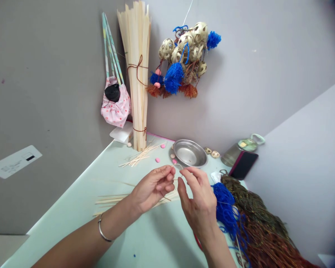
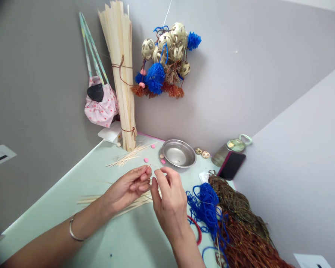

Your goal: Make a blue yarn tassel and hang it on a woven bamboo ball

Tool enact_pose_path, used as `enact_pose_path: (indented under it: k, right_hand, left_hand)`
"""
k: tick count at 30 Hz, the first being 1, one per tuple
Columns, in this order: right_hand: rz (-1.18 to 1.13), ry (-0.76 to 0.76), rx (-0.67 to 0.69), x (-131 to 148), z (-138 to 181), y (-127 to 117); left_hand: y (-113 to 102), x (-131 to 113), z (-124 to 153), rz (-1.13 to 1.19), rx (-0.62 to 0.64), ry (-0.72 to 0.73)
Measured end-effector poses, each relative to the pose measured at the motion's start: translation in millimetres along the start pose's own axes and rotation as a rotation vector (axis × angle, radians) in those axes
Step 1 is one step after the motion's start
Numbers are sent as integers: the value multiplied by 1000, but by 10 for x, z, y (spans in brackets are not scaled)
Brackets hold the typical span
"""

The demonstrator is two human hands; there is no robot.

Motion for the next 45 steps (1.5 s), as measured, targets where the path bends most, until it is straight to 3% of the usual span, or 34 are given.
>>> enact_pose_path:
  k: [6,11,16,21,23,27,29,31,35,37,42,45]
  right_hand:
    - [67,79,88,17,-18,44]
    - [-29,217,161,4,-35,41]
    - [-201,293,92,-27,-66,-22]
    - [-100,181,-21,93,-58,-15]
    - [-253,209,74,161,-41,16]
    - [-742,557,404,206,4,93]
    - [-887,700,461,179,24,117]
    - [-899,748,461,139,35,128]
    - [-712,672,489,93,7,80]
    - [-736,588,471,93,-37,10]
    - [-871,416,356,72,-117,-201]
    - [-770,278,303,86,-125,-280]
  left_hand:
    - [-10,51,-18,21,-12,13]
    - [-87,105,-78,-112,-43,37]
    - [-121,88,-93,-214,-28,90]
    - [-158,33,-111,-447,-79,187]
    - [-196,-9,-124,-562,-135,232]
    - [-291,-119,-152,-751,-186,315]
    - [-327,-160,-167,-818,-166,339]
    - [-345,-184,-176,-818,-145,338]
    - [-331,-206,-170,-680,-114,293]
    - [-318,-215,-160,-657,-112,286]
    - [-338,-213,-159,-782,-140,313]
    - [-366,-212,-171,-851,-158,333]
Point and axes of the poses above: each hand's wrist, its own z-axis away from the middle knuckle, its own y-axis out of the palm, x = y × z, the point moved 1 cm from there along -z, towards the middle knuckle, and after that the axes turned 6 degrees about -z, right-handed, at the moved point
